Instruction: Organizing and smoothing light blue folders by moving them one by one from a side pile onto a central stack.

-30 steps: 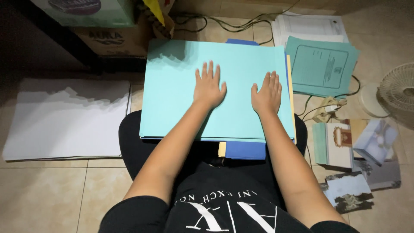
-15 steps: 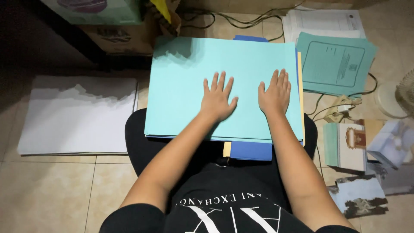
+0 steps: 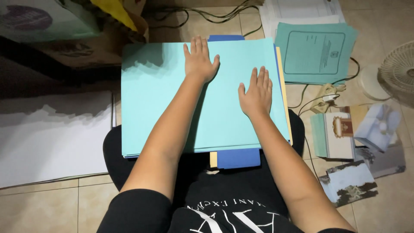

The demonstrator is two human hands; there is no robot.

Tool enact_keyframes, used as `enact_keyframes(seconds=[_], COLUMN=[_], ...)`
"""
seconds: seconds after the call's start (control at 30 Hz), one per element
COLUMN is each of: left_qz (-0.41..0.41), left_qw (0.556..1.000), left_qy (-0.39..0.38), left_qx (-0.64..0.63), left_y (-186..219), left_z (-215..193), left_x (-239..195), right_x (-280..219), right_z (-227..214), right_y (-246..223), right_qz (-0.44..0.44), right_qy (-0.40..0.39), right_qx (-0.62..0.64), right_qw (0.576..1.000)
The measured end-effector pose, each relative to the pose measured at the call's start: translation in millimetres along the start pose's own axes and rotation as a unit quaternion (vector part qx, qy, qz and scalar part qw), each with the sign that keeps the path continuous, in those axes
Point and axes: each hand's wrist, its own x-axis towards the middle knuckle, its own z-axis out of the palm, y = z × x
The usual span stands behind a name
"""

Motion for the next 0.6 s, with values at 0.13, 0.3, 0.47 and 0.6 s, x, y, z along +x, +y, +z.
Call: enact_keyframes(seconds=[0.13, 0.3, 0.47, 0.6], left_qz=[0.01, 0.06, 0.1, 0.059], left_qw=[1.0, 0.997, 0.992, 0.996], left_qy=[-0.007, -0.04, -0.062, -0.037], left_qx=[0.016, -0.026, -0.055, -0.056], left_y=[6, 35, 52, 54], left_z=[-9, -21, -20, -6], left_x=[-39, -119, -162, -141], right_x=[-3, -8, -7, -18], right_z=[-6, -22, -23, -28], right_y=[-2, -10, -10, -8], right_qz=[-0.004, 0.009, 0.008, 0.005], right_qy=[0.008, -0.032, -0.031, -0.025], right_qx=[0.01, 0.01, 0.022, 0.035], right_qw=[1.0, 0.999, 0.999, 0.999])
